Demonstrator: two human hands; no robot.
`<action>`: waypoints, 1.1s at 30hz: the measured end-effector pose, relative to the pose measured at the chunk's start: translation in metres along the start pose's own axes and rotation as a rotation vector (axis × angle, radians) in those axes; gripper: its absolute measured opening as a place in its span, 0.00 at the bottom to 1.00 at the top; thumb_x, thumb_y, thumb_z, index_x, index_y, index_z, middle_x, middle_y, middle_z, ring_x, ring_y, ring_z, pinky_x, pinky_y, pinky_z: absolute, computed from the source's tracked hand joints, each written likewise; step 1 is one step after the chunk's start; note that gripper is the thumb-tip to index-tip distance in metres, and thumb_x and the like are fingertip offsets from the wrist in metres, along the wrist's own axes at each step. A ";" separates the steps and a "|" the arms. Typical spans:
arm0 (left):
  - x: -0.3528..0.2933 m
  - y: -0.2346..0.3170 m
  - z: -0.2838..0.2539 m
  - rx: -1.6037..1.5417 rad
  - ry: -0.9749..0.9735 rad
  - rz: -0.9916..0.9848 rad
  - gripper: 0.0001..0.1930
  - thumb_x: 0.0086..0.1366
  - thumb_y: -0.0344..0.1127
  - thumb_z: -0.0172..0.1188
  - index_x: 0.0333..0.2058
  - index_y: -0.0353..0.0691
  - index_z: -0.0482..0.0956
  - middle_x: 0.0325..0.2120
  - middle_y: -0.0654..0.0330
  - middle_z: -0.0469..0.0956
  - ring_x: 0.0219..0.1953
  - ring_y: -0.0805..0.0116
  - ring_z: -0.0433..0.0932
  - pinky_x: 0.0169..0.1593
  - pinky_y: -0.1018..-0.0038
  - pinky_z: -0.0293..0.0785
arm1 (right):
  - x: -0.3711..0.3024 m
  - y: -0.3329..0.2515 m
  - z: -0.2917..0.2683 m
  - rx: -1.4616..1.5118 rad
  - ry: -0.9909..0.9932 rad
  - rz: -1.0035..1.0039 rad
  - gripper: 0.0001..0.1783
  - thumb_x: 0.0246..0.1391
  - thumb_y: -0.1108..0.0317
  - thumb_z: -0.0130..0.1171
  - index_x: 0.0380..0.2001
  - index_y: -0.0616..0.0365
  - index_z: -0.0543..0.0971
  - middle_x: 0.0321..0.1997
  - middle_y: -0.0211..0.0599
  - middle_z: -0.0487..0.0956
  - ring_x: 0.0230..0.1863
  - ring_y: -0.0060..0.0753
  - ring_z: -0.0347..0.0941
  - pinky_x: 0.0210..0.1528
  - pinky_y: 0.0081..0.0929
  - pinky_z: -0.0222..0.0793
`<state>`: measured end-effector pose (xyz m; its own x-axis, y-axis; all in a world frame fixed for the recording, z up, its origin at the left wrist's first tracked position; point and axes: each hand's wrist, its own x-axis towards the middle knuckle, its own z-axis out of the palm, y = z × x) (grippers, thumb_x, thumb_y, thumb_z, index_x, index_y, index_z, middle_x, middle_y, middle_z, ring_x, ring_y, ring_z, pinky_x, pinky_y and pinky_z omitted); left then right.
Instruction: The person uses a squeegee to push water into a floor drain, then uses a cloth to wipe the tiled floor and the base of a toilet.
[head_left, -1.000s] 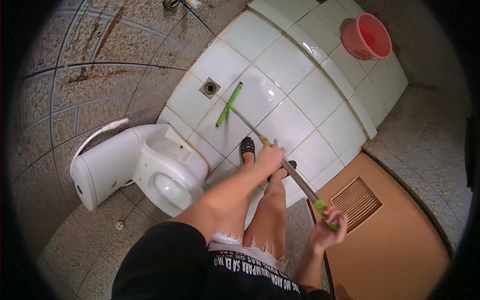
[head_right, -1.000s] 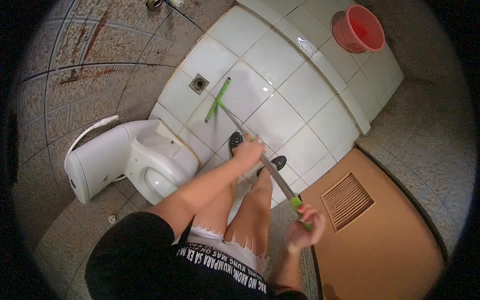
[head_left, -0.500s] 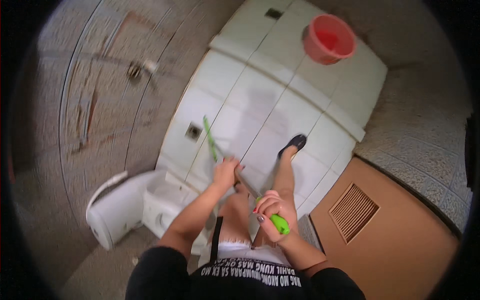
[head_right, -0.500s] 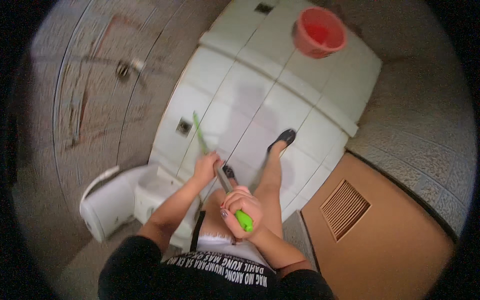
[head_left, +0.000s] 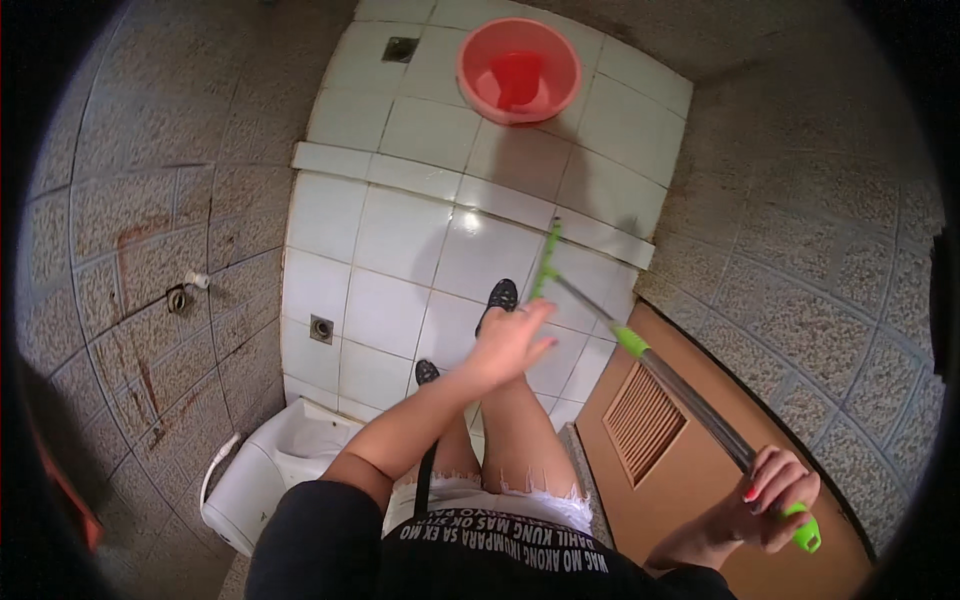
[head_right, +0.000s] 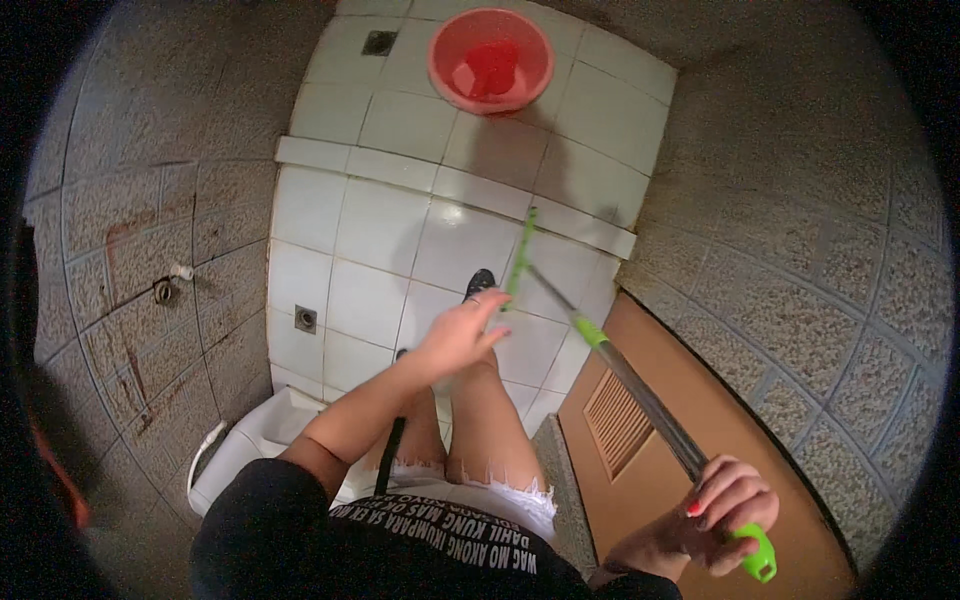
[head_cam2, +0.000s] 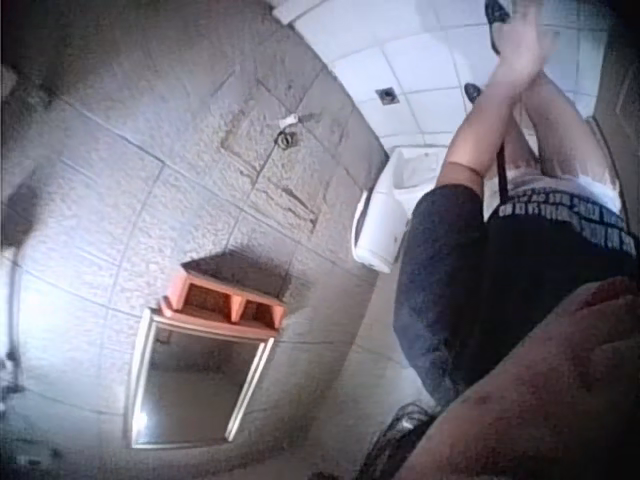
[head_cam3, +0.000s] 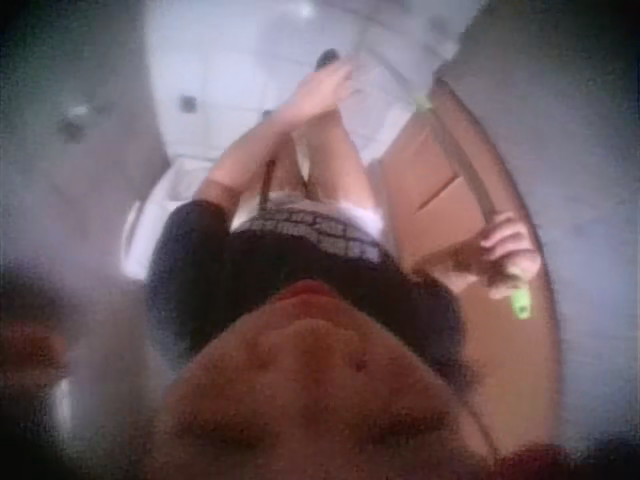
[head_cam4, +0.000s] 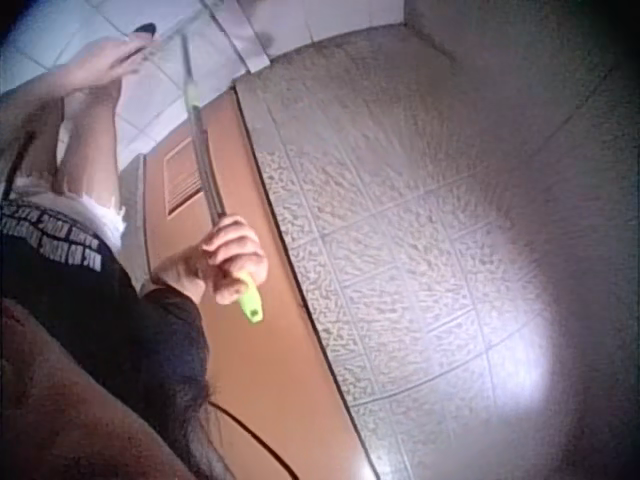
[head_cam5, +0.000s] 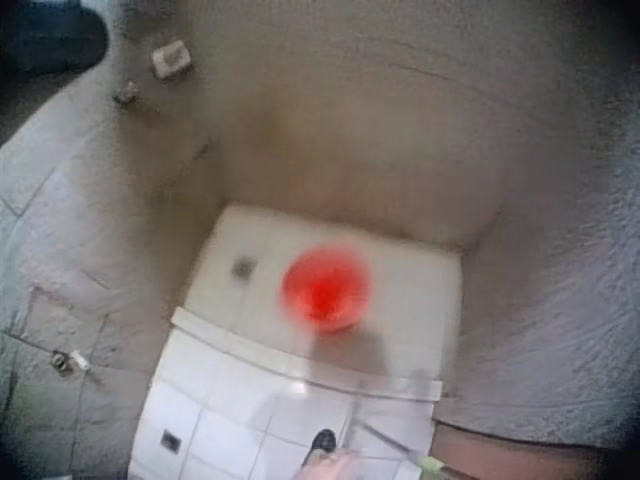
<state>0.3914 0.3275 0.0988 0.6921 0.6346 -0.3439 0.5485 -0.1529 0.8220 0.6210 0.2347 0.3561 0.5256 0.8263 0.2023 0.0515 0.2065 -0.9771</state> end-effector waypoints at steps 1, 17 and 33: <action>0.010 -0.009 0.001 0.009 0.014 -0.072 0.20 0.57 0.42 0.57 0.47 0.42 0.69 0.47 0.51 0.72 0.47 0.50 0.71 0.47 0.62 0.70 | 0.008 -0.007 -0.008 -0.062 -0.027 -0.008 0.22 0.52 0.51 0.55 0.14 0.47 0.60 0.08 0.20 0.63 0.11 0.18 0.62 0.16 0.16 0.51; 0.269 -0.225 -0.045 0.005 0.363 -0.383 0.17 0.56 0.46 0.57 0.34 0.36 0.77 0.26 0.52 0.79 0.31 0.60 0.78 0.36 0.69 0.72 | 0.037 0.093 -0.036 -0.565 0.192 -0.053 0.19 0.49 0.56 0.55 0.17 0.54 0.61 0.12 0.31 0.61 0.19 0.30 0.62 0.25 0.28 0.57; 0.342 -0.295 -0.052 -1.477 0.697 -0.459 0.21 0.64 0.37 0.48 0.53 0.38 0.62 0.49 0.56 0.67 0.50 0.63 0.69 0.49 0.67 0.70 | 0.070 0.122 -0.019 -0.503 0.293 0.009 0.11 0.48 0.62 0.49 0.21 0.52 0.61 0.17 0.30 0.59 0.22 0.29 0.59 0.27 0.28 0.57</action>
<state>0.4415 0.6293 -0.2376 0.0683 0.6723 -0.7371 -0.5211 0.6541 0.5483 0.6803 0.3074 0.2499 0.7371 0.6329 0.2371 0.4055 -0.1334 -0.9043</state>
